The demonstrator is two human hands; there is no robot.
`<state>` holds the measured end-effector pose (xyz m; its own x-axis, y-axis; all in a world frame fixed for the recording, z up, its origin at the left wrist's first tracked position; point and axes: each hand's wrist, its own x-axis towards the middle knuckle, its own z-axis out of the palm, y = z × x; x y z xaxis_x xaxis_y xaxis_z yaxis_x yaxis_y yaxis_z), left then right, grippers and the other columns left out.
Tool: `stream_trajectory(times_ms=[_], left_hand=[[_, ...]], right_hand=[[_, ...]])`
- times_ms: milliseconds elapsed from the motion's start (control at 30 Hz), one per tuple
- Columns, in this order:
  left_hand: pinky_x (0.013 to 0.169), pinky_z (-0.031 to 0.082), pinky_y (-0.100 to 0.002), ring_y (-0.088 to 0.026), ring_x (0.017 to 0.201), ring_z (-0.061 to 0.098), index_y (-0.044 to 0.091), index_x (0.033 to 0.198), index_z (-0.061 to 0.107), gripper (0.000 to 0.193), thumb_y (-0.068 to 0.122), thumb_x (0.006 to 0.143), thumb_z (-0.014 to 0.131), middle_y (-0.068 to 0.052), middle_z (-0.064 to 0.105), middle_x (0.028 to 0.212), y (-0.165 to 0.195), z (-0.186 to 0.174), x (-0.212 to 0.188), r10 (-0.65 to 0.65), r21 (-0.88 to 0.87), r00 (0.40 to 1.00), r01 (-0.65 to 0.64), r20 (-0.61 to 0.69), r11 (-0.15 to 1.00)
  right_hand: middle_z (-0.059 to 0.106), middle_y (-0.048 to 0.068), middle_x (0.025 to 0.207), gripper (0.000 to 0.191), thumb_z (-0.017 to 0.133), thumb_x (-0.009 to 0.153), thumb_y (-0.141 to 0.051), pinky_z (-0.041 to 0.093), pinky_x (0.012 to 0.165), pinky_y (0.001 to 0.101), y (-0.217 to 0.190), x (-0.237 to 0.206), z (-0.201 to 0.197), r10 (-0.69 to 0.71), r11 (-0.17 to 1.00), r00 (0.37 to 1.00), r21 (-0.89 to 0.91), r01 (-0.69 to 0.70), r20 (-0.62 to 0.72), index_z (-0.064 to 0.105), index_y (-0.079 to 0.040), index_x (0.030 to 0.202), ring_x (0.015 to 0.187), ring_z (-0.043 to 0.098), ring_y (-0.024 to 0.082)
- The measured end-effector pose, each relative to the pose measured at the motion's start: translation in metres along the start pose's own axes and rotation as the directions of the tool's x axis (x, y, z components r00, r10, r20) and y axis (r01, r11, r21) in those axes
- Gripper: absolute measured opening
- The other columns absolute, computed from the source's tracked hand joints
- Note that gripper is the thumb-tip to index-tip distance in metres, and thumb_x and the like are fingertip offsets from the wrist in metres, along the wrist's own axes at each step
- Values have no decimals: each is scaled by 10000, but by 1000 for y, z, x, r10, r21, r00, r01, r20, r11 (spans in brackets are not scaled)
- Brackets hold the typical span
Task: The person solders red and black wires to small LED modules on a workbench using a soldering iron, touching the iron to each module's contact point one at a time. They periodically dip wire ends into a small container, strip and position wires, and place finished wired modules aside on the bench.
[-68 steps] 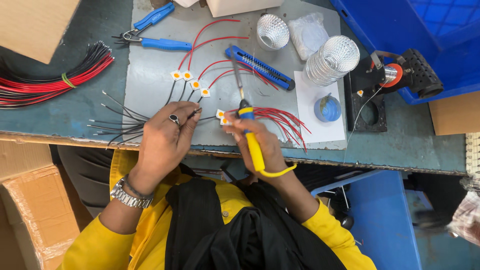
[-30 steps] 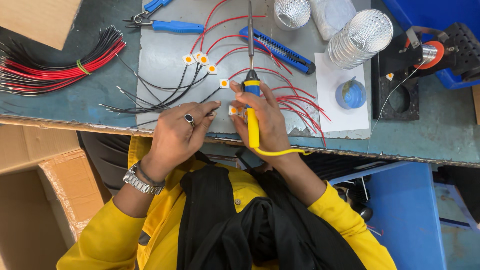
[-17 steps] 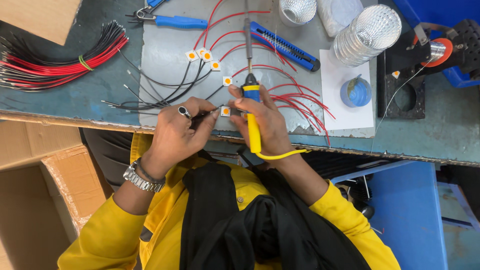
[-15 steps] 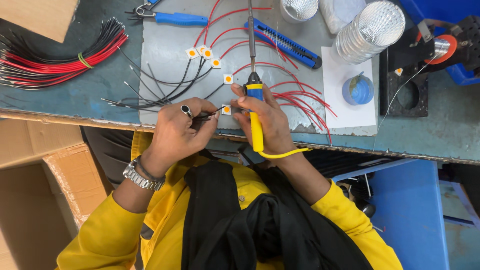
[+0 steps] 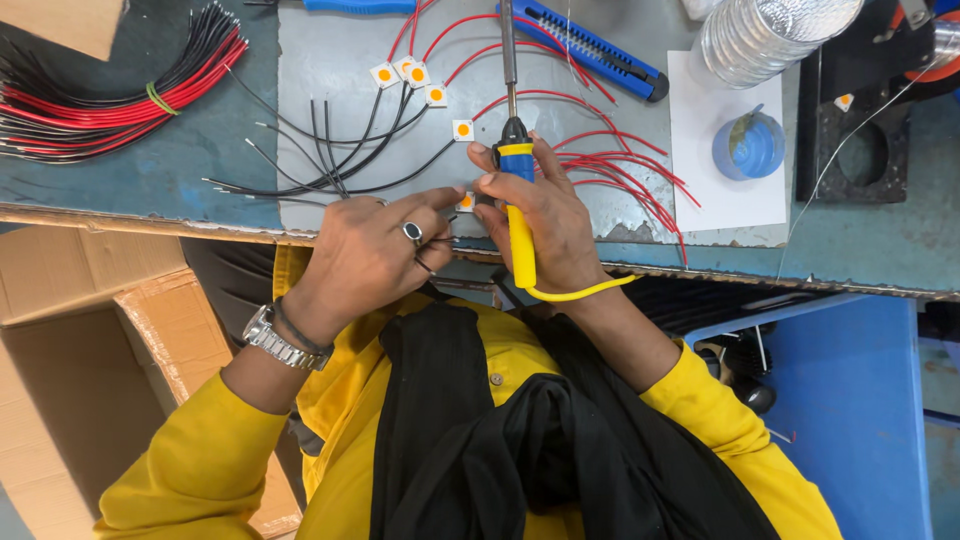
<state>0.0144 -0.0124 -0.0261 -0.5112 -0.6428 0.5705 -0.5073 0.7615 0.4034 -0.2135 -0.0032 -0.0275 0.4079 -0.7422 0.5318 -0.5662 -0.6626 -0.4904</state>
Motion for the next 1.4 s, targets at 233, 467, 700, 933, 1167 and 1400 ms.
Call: stream_trajectory(times_ms=[233,467,700,933,1167,1400], left_hand=[[561,510,-367,-231,620,650,68,969,636,192,100,840,775,-27,740,1026,1,1,6,-61,-14,998,61,25,998],[583,536,-341,-226,658,681,62,947,651,147,47,842,752,-9,757,1060,-4,0,13,-108,-83,994,109,13,991],[596,541,-343,-241,664,676,46,1026,702,196,36,836,749,-15,753,1053,-5,1,17,-100,-95,994,103,34,990],[584,536,-340,-237,647,668,41,996,691,170,59,840,757,-25,757,1093,-5,1,19,-90,-70,995,93,46,993],[587,538,-336,-233,657,673,47,970,693,129,53,850,740,-12,754,1096,-5,-1,20,-96,-66,993,100,62,993],[583,539,-333,-227,650,675,46,910,674,99,62,843,745,1,760,1116,-6,-3,21,-111,-79,991,117,72,990]], right_hand=[[697,123,1363,388,680,1043,59,523,1061,412,6,-9,-2,5,999,997,53,-1,-77,474,-106,1328,1114,777,254],[726,155,1048,455,704,1083,-211,629,719,314,8,-43,-45,332,859,898,485,-162,-289,538,1,1449,848,754,228],[659,133,984,435,724,1016,-355,483,543,201,5,-39,-89,428,854,773,490,-176,-468,617,38,1165,587,587,127],[664,97,877,267,758,1048,-170,450,600,174,-7,-35,-92,508,801,825,487,-348,-247,638,68,1050,599,573,91],[725,62,896,184,756,1001,-155,534,747,185,-13,-22,-93,422,885,897,272,-377,-129,689,14,1031,759,670,83],[733,67,908,159,761,987,-123,537,737,183,-15,-16,-89,400,894,912,259,-366,-93,697,21,1002,763,686,91]])
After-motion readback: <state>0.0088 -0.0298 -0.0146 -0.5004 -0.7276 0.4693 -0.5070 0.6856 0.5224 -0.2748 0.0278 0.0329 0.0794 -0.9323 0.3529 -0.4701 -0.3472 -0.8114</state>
